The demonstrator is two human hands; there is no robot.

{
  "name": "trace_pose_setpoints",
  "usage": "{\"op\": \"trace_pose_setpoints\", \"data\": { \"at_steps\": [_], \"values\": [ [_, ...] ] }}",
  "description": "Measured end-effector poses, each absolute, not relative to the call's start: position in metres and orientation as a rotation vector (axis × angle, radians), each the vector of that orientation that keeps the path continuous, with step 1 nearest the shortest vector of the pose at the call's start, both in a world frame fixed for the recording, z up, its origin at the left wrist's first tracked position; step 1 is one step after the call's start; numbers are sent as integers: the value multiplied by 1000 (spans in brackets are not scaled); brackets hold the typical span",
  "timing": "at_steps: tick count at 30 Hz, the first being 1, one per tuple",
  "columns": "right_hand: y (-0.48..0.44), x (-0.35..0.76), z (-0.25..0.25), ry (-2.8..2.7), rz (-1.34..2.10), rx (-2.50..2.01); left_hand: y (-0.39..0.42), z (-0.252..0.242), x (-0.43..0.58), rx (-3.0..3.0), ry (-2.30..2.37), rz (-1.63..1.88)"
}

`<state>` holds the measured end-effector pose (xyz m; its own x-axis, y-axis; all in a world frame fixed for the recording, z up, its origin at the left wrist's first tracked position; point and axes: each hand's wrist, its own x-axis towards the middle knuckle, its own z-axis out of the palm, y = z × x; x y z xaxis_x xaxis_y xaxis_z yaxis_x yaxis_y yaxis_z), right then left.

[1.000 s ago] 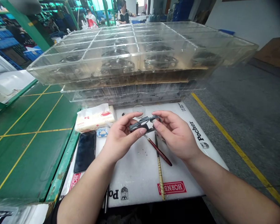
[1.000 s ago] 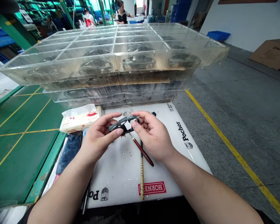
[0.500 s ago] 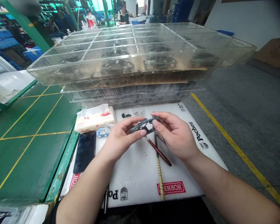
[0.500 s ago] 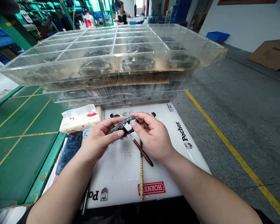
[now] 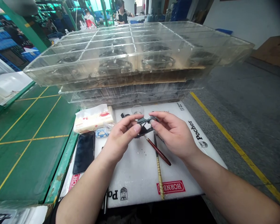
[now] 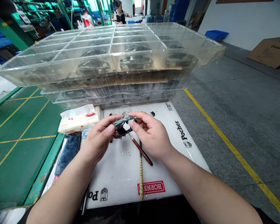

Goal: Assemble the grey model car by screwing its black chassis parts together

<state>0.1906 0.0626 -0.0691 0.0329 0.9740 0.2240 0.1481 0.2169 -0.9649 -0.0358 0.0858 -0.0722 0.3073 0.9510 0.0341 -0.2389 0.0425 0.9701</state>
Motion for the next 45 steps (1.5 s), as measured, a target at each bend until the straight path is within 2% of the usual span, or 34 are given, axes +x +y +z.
{"op": "trace_pose_setpoints", "data": {
  "at_steps": [6, 18, 30, 45],
  "values": [
    [60, 189, -68, -1466, 908, -1180, 86, -67, -31, 944, 862, 991],
    [63, 192, -68, -1388, 919, -1167, 89, -68, -34, 903, 818, 1013],
    [73, 196, -74, -1273, 1105, -1176, 82, -76, -37, 1589, 952, 1174],
    [66, 192, -66, -1338, 973, -1189, 96, -65, -50, 1959, 912, 1156]
  ]
}}
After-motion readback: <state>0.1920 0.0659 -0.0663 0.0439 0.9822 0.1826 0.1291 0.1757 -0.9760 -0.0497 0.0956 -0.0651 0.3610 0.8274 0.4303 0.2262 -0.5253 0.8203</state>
